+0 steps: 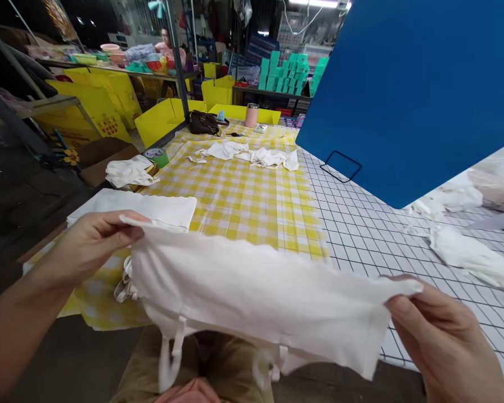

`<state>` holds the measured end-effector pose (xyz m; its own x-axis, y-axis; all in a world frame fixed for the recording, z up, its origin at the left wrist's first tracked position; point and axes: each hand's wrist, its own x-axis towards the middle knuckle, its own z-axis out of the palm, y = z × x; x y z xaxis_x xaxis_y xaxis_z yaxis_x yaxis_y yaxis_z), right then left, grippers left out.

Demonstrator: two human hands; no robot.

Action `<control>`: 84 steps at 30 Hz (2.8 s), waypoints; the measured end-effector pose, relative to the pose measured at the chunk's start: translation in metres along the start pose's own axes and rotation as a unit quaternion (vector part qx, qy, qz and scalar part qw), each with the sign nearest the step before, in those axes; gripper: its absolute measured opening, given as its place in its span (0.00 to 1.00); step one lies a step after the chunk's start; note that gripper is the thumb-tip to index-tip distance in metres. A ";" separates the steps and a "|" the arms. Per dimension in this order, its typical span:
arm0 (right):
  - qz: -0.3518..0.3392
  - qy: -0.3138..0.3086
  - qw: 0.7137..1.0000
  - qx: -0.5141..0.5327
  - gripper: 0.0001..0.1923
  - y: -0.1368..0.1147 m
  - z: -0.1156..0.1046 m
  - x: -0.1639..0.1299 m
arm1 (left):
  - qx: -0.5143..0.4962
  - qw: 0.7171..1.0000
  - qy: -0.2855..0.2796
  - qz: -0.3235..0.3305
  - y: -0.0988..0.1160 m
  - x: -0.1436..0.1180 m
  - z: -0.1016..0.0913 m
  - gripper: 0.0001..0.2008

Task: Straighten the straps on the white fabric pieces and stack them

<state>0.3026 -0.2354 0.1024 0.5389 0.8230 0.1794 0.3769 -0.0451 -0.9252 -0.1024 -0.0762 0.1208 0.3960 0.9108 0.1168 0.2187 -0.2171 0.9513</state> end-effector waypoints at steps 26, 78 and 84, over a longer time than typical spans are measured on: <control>-0.044 -0.008 0.961 -0.274 0.17 0.090 0.111 0.026 | 0.529 0.835 0.005 0.152 -0.133 0.051 0.110 0.25; 0.418 -0.272 0.742 0.449 0.14 0.062 0.239 -0.179 | 0.443 0.849 -0.251 0.144 -0.131 -0.006 0.116 0.27; 0.420 -0.245 0.728 0.483 0.21 0.061 0.236 -0.188 | 0.457 0.844 -0.246 0.136 -0.130 -0.006 0.119 0.26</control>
<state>0.0460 -0.2592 -0.0666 -0.1494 0.8493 -0.5063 -0.7642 -0.4241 -0.4860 -0.0271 -0.0956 -0.0373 0.8158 0.5760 -0.0519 0.5673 -0.7794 0.2659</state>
